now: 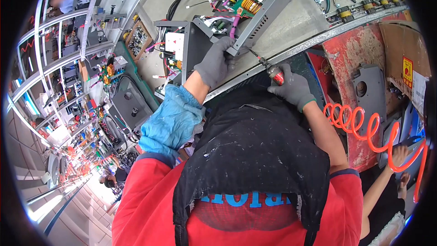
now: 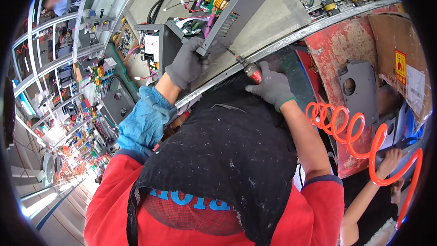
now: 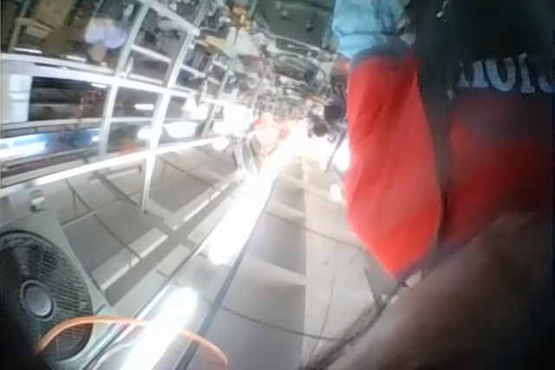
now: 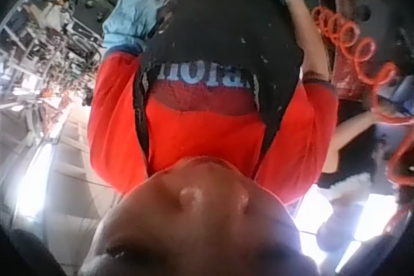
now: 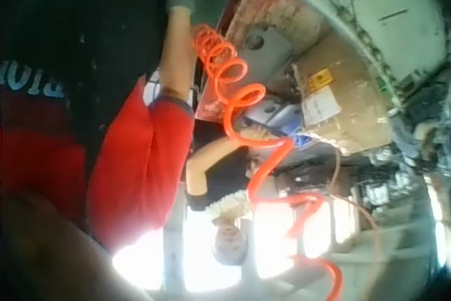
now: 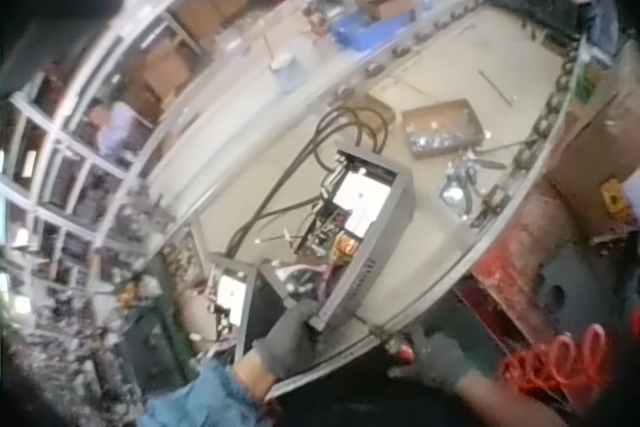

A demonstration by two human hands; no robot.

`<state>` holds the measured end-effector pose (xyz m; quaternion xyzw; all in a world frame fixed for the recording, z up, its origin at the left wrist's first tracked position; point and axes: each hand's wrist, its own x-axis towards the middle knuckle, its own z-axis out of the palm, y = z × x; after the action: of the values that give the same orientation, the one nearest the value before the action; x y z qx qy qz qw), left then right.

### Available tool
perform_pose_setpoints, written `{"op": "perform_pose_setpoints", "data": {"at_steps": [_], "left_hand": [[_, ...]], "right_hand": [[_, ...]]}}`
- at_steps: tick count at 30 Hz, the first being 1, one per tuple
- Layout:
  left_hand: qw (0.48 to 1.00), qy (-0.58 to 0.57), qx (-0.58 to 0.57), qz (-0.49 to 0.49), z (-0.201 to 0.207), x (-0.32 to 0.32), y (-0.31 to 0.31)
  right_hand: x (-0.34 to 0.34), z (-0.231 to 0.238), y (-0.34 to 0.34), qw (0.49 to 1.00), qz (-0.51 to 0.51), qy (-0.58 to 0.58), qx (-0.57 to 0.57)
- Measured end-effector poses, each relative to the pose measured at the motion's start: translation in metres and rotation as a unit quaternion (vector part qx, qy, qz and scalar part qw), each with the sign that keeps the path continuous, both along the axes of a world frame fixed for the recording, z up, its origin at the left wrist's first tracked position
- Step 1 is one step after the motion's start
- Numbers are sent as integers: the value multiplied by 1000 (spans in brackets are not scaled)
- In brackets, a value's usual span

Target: The person assembles an electronic device by using a pneumatic screwdriver to fasten screws into a metal casing. They handle circuit boards, wires, and metal plates, securing components inside the housing on a workbench.

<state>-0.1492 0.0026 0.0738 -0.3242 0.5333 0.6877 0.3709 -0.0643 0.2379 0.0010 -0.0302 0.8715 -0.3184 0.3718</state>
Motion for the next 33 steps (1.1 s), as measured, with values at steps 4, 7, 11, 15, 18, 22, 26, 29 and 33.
{"op": "perform_pose_setpoints", "data": {"at_steps": [4, 7, 11, 15, 18, 22, 26, 29, 33], "left_hand": [[1000, -25, 12, 3, 1, -2, 2], [1000, -22, -2, 7, 3, -3, 5], [999, -30, -10, 9, -4, -4, -2], [999, -39, -14, 12, -2, -6, -2], [999, -32, 8, -1, 1, -8, 0], [1000, -25, 15, 4, -2, -9, 0], [1000, -2, 10, 3, 3, -7, 3], [999, -3, 41, 9, 10, 0, -4], [980, -37, 187, 63, -12, 61, -48]], "right_hand": [[-7, 1, -1, 1000, 21, 17, 16], [-9, 1, -1, 998, 29, 42, 23], [-10, -2, -2, 995, 41, 80, 39], [-10, -6, -1, 992, 49, 111, 46], [-11, -4, 0, 991, 54, 112, 51], [-12, -5, 0, 991, 56, 110, 58], [-11, 3, 3, 992, 41, 115, 39], [-3, 11, 13, 992, 10, 121, 23], [22, 27, 43, 991, 46, 119, 45]]}}
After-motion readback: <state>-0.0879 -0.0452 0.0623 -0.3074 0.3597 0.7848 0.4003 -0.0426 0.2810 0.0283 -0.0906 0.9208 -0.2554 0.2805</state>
